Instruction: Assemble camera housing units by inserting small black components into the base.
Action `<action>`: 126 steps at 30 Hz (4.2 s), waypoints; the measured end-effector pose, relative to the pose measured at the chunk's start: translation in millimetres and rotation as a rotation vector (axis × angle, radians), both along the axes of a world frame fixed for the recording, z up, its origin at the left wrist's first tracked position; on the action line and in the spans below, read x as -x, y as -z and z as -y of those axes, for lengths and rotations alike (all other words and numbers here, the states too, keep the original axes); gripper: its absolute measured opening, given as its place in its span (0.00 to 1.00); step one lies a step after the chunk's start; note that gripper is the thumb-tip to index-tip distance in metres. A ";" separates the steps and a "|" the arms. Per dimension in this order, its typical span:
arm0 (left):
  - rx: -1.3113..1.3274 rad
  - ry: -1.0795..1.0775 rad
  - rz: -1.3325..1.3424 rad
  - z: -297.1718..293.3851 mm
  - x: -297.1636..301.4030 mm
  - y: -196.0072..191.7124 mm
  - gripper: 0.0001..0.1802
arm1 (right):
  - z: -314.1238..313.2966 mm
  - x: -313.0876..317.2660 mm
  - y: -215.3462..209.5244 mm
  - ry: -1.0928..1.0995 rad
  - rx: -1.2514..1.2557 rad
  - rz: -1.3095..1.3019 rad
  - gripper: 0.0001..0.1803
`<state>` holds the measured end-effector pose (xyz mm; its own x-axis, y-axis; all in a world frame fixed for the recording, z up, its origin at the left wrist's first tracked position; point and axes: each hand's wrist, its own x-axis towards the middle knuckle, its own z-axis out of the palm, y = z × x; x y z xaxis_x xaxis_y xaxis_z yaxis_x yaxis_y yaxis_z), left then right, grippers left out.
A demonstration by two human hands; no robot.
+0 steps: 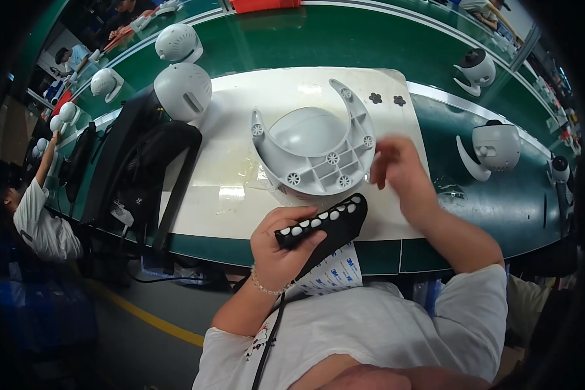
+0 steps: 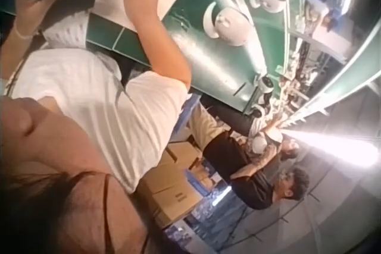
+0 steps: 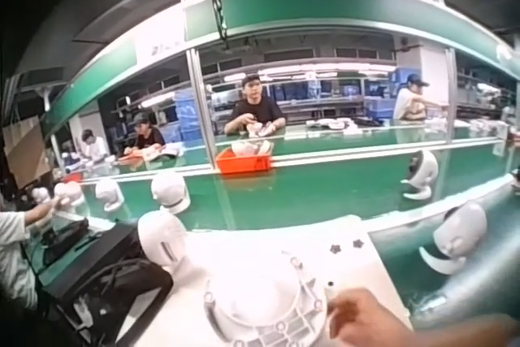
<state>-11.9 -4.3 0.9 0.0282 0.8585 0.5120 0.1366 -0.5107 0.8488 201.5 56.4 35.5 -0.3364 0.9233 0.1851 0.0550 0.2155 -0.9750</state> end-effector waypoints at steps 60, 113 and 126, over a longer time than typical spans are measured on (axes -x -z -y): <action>-0.240 -0.210 -0.307 -9.7 -3.7 -7.6 0.16 | 0.8 19.8 -56.8 -0.232 -0.535 0.254 0.36; -0.329 -0.282 -0.295 -12.0 -3.8 1.8 0.24 | -5.2 59.1 -75.3 -0.199 -0.801 0.698 0.05; -0.303 -0.199 -0.243 -12.1 0.9 1.0 0.23 | 17.9 36.5 -57.9 -0.094 -1.022 0.628 0.12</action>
<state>-12.8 7.8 -0.1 0.0282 0.6711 0.7409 0.4354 -0.6754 0.5952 165.0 38.5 93.4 -0.6884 0.4121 0.5969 0.4015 0.9019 -0.1596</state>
